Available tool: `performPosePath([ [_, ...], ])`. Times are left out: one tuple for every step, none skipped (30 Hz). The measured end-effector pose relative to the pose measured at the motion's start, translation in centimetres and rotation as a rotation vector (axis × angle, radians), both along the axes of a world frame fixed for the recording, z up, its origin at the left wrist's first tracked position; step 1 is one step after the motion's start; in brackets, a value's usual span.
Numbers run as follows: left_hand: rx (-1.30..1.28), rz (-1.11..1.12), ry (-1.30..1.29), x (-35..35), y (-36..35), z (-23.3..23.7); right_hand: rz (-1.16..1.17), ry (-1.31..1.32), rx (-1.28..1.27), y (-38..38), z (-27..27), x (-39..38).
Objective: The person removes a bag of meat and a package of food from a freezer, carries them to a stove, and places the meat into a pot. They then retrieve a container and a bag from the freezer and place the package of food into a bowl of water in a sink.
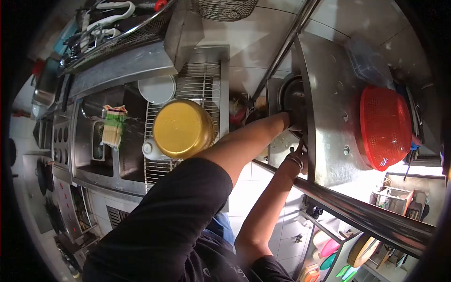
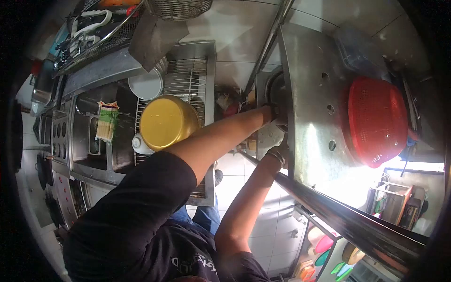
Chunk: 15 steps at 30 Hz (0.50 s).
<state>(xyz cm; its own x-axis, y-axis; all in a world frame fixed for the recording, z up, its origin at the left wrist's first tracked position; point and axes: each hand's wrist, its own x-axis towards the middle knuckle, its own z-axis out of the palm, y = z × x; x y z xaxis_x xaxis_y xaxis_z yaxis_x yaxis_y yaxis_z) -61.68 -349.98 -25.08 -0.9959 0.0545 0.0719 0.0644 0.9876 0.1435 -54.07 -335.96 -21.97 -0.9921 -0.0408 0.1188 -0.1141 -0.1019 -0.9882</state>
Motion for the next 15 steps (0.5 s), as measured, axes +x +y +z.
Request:
performPosePath([
  [-0.014, -0.005, 0.002, -0.2, 0.0, 0.0, -0.001, -0.001, -0.001, 0.2, 0.2, 0.2],
  [-0.031, -0.009, 0.004, -0.2, -0.2, 0.0, 0.004, -0.004, -0.004, 0.3, 0.4, 0.1],
  [-0.046, -0.015, 0.010, -0.2, -0.4, 0.1, 0.003, -0.003, -0.008, 0.4, 0.5, 0.0],
  [-0.057, -0.021, 0.016, -0.1, -0.4, 0.2, 0.000, -0.004, -0.011, 0.3, 0.6, -0.1],
  [-0.069, -0.025, 0.020, 0.0, -0.4, 0.4, -0.001, -0.002, -0.012, 0.2, 0.8, -0.3],
  [-0.079, -0.029, 0.028, 0.0, -0.6, 0.5, 0.003, -0.001, -0.008, 0.0, 0.9, -0.4],
  [-0.090, -0.030, 0.033, 0.2, -0.8, 0.6, 0.003, -0.002, -0.010, -0.1, 0.9, -0.4],
  [-0.101, -0.034, 0.037, 0.2, -0.9, 0.6, 0.004, -0.001, -0.016, -0.1, 0.9, -0.3],
  [-0.109, -0.038, 0.042, 0.2, -1.0, 0.7, 0.004, 0.001, -0.015, -0.2, 1.0, -0.4],
  [-0.117, -0.039, 0.046, 0.3, -1.2, 0.7, 0.005, 0.002, -0.008, -0.3, 1.0, -0.5],
  [-0.126, -0.041, 0.052, 0.3, -1.4, 0.8, 0.008, 0.001, -0.010, -0.4, 1.0, -0.5],
  [-0.136, -0.044, 0.056, 0.4, -1.5, 0.9, 0.007, 0.003, -0.007, -0.5, 1.1, -0.7],
  [-0.142, -0.047, 0.060, 0.4, -1.7, 0.9, 0.008, 0.005, 0.000, -0.6, 1.1, -0.8],
  [-0.148, -0.049, 0.065, 0.4, -1.7, 0.9, 0.009, 0.003, -0.005, -0.6, 1.1, -0.9],
  [-0.157, -0.052, 0.072, 0.3, -1.8, 0.9, 0.010, 0.006, -0.003, -0.5, 1.2, -1.0],
])
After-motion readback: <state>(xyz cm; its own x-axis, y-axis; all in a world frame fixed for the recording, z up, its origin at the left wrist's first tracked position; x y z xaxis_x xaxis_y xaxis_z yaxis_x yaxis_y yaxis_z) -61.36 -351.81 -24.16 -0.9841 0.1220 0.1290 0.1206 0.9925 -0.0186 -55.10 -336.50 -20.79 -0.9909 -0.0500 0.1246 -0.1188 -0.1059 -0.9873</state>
